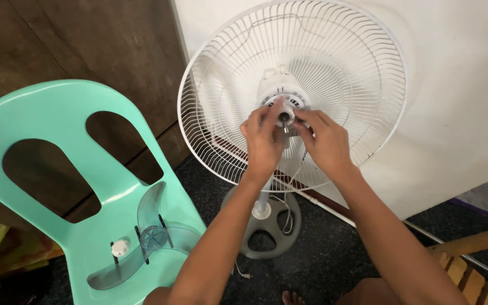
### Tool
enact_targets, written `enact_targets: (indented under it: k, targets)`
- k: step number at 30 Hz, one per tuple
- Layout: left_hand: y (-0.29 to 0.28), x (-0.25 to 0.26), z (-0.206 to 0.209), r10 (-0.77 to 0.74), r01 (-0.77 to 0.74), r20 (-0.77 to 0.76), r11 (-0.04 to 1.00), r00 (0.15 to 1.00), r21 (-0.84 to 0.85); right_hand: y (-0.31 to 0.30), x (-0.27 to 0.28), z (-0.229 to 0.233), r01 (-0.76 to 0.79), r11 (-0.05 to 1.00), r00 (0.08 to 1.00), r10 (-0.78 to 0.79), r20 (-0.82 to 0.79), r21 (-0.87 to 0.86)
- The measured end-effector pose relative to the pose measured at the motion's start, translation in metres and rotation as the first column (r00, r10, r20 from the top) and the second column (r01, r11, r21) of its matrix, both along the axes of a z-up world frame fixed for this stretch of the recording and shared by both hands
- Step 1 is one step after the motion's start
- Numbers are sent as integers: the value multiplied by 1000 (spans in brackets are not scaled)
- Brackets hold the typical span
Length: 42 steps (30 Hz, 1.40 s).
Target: The person assembles a standing fan by attaching the front grill, securing the fan blades to the motor hub, and tightening the central cap. The person then places the rear grill over the assembly to complete the task.
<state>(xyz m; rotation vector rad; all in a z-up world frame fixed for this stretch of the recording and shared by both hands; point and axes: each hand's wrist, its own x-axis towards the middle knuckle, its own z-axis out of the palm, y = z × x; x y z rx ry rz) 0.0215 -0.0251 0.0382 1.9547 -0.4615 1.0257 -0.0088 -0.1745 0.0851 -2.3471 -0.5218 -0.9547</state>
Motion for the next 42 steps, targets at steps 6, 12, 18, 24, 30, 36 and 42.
enact_targets:
  k: [6,12,18,24,30,36,42]
  targets:
    - [-3,-4,-5,41,-23,66,967,997,-253,4,8,-19,17,985,1000,-15,-15,174]
    - [-1,-7,-10,-6,17,52,978,999,-206,8,11,-13,2,987,1000,-4,12,159]
    - [2,-6,-12,-42,52,85,992,995,-118,7,9,-11,38,999,994,-39,100,10]
    - [4,-5,-15,-96,97,18,993,995,-69,-10,14,-18,47,998,990,-43,137,-30]
    - [-1,1,-19,-10,14,107,999,994,-35,-82,1,14,626,779,635,-524,567,19]
    - [-10,1,-15,51,-42,156,997,986,-60,-101,11,11,96,683,982,54,-181,724]
    - [-21,3,-10,144,-129,172,987,975,-92,-88,10,-8,115,578,989,5,-145,807]
